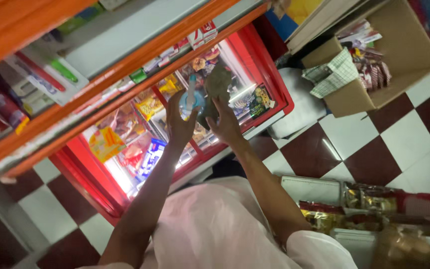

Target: The person wipes a store shelf with a cloth, then picks up multiple packaged items from a box, scans them individually with a handheld scanner, and places them onto the shelf.

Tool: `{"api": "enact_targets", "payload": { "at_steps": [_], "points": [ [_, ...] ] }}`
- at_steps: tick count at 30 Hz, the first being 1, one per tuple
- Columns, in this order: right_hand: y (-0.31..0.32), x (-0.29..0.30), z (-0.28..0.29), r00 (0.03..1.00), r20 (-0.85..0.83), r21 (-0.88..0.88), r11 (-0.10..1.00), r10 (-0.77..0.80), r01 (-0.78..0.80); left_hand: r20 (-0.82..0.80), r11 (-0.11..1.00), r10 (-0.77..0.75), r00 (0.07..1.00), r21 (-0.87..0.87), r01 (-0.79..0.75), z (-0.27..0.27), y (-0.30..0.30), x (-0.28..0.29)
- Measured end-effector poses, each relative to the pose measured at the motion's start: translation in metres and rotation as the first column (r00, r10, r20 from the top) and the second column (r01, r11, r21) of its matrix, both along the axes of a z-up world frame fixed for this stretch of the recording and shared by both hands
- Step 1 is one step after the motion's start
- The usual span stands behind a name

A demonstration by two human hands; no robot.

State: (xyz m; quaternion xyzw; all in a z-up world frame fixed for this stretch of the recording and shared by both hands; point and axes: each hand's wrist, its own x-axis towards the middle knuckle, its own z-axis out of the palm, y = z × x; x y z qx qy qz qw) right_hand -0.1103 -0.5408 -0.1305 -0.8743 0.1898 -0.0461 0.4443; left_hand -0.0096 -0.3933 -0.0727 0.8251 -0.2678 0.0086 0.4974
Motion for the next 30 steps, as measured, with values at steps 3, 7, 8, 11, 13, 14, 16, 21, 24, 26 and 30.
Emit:
{"api": "enact_targets", "payload": {
  "at_steps": [3,7,8,11,13,14,16,21,24,26,30],
  "points": [
    [-0.013,0.006,0.004,0.996,0.088,-0.018,0.999,0.027,-0.026,0.062,0.990,0.124,0.990,0.056,-0.127,0.005,0.000,-0.013],
    [-0.011,0.003,0.006,0.996,0.076,-0.018,0.999,0.041,-0.039,-0.067,0.963,0.265,0.962,0.063,-0.261,-0.014,0.006,-0.037],
    [-0.012,0.004,0.006,0.998,0.063,-0.018,1.000,0.013,-0.012,-0.114,0.953,0.296,0.948,0.108,-0.284,-0.023,0.006,-0.039],
    [-0.010,-0.004,0.012,0.960,0.269,0.020,0.997,-0.077,0.074,-0.293,0.956,0.290,0.911,0.124,-0.265,-0.050,0.012,-0.056],
    [-0.017,-0.012,0.013,0.949,0.238,0.075,0.978,-0.205,0.193,-0.444,0.984,0.178,0.878,0.075,-0.161,-0.073,-0.001,-0.063],
    [-0.019,-0.025,0.014,0.945,0.199,0.146,0.961,-0.260,0.234,-0.424,0.990,0.137,0.895,0.098,-0.105,-0.080,-0.001,-0.073],
    [-0.039,-0.046,0.013,0.909,0.214,0.179,0.929,-0.358,0.324,-0.406,0.993,0.061,0.912,0.117,-0.015,-0.088,-0.010,-0.089],
    [-0.121,-0.091,-0.010,0.737,0.128,0.229,0.743,-0.664,0.629,-0.649,0.980,-0.195,0.736,-0.093,0.178,-0.081,-0.094,-0.109],
    [-0.209,-0.119,-0.028,0.598,0.051,0.402,0.565,-0.800,0.720,-0.604,0.960,-0.246,0.758,-0.047,0.275,-0.076,-0.183,-0.116],
    [-0.267,-0.138,-0.040,0.507,0.062,0.437,0.481,-0.859,0.761,-0.533,0.929,-0.340,0.775,-0.063,0.365,-0.074,-0.252,-0.116],
    [-0.386,-0.164,-0.078,0.418,0.121,0.449,0.425,-0.900,0.786,-0.481,0.840,-0.524,0.703,-0.155,0.520,-0.065,-0.393,-0.117]
  ]
}}
